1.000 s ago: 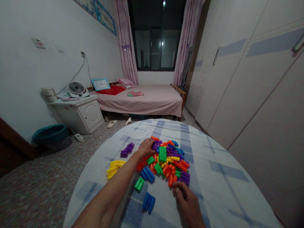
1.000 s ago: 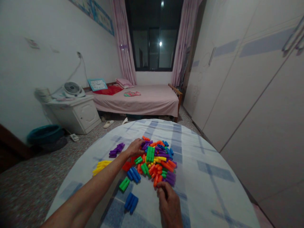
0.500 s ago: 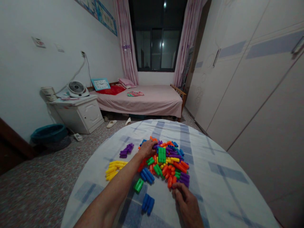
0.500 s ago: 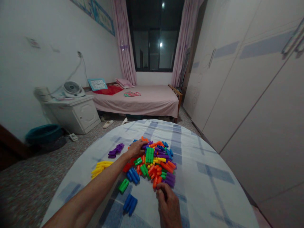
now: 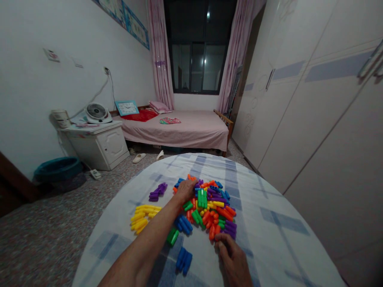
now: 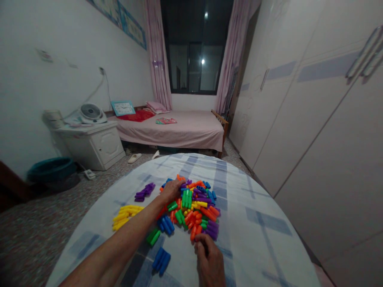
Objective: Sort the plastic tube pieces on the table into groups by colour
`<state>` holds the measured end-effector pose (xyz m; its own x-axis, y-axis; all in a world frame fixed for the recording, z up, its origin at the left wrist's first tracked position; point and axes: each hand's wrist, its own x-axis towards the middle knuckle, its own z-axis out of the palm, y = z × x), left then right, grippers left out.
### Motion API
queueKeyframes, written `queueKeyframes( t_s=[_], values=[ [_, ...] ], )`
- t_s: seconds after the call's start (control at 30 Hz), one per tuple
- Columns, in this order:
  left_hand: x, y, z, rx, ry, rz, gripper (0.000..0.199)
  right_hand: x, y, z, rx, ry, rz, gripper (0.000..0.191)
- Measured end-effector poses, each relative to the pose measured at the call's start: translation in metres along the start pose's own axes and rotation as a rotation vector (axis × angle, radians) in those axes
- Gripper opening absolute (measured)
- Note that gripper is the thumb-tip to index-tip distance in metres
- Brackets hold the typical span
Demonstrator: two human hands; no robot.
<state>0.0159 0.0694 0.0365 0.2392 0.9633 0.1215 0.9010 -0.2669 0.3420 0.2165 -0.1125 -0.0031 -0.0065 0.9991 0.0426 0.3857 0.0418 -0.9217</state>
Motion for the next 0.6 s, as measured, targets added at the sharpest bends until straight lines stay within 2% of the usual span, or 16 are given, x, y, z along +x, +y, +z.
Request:
queueKeyframes(
  t_s=[0.1,0.2,0.3,0.43,0.53,0.6],
  values=[
    [0.002,-0.005,-0.002,-0.050,0.090,-0.033,0.043,0.002,0.002,0.000,-0.002,-0.003,0.009,0.033],
    [0.002,-0.018,-0.012,-0.106,0.178,-0.096,0.045,0.002,0.000,0.000,-0.006,0.002,0.008,0.032],
    [-0.004,-0.040,-0.029,-0.169,0.251,-0.149,0.047,0.000,-0.003,0.001,0.009,0.011,0.004,0.031],
    [-0.022,-0.074,-0.052,-0.381,0.369,-0.198,0.043,-0.002,-0.004,0.002,0.021,0.025,-0.002,0.029],
    [-0.036,-0.088,-0.063,-0.480,0.319,-0.198,0.043,-0.002,-0.005,0.002,0.013,0.027,-0.009,0.029],
    [-0.043,-0.089,-0.065,-0.545,0.261,-0.160,0.046,-0.002,-0.007,0.001,0.008,0.027,-0.011,0.028]
  ],
)
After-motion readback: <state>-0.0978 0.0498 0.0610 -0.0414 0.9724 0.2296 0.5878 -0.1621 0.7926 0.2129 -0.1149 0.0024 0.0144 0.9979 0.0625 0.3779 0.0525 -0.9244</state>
